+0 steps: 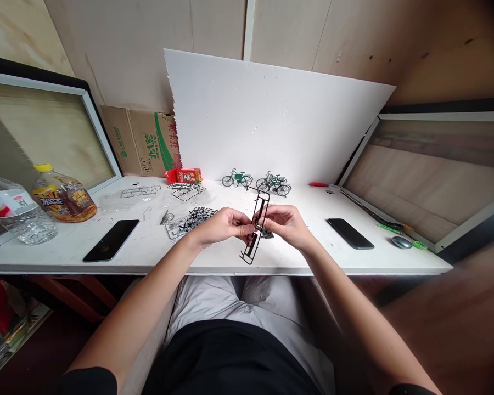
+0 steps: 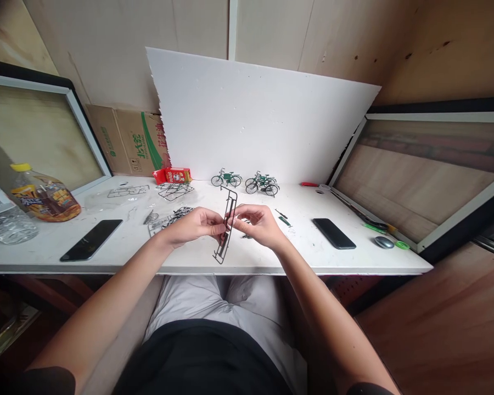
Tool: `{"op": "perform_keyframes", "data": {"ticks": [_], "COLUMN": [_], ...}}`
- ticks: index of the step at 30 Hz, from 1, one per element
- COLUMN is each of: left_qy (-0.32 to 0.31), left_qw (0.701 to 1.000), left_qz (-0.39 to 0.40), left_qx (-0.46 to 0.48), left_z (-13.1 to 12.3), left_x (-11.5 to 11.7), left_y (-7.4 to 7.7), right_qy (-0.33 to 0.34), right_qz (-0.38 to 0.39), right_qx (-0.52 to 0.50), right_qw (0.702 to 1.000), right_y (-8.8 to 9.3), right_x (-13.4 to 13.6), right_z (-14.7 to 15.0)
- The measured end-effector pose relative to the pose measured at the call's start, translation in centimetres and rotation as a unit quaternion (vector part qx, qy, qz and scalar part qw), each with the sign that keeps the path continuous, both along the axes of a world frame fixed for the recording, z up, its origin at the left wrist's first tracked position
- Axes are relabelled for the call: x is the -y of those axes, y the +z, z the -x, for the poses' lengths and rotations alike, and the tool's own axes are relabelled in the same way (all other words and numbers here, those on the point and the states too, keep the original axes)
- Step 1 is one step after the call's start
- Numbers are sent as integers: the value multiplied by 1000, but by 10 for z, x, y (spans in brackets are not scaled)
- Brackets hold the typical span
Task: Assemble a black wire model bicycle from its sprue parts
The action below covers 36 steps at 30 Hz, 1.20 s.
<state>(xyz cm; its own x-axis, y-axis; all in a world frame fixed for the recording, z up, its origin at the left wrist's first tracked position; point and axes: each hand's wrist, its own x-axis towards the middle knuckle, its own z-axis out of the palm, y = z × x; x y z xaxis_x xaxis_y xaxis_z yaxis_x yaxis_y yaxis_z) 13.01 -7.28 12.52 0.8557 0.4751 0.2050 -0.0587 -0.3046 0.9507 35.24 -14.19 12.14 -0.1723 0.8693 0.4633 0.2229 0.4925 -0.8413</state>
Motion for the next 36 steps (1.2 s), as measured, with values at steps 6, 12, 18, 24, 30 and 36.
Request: {"op": "perform_keyframes", "data": {"ticks": [6, 12, 18, 24, 30, 36], "left_qy": [143, 169, 190, 213, 201, 221], "left_qw": [988, 973, 968, 961, 956, 951], "left_qz": [-45, -153, -164, -175, -211, -214], "left_qx": [26, 17, -14, -29, -29, -37], "left_z": [-4, -5, -4, -8, -9, -10], "left_x": [2, 24, 27, 18, 12, 7], "left_y": [-5, 4, 5, -1, -11, -17], "right_qy": [-49, -108, -128, -211, -171, -179], "right_qz": [-30, -50, -61, -110, -63, -64], "right_qx": [8, 17, 36, 101, 75, 71], "right_qw": [998, 993, 989, 966, 980, 979], "right_y": [-5, -9, -15, -22, -18, -21], "right_x": [-4, -8, -12, -13, -13, -16], "right_z": [-4, 1, 4, 9, 10, 8]}}
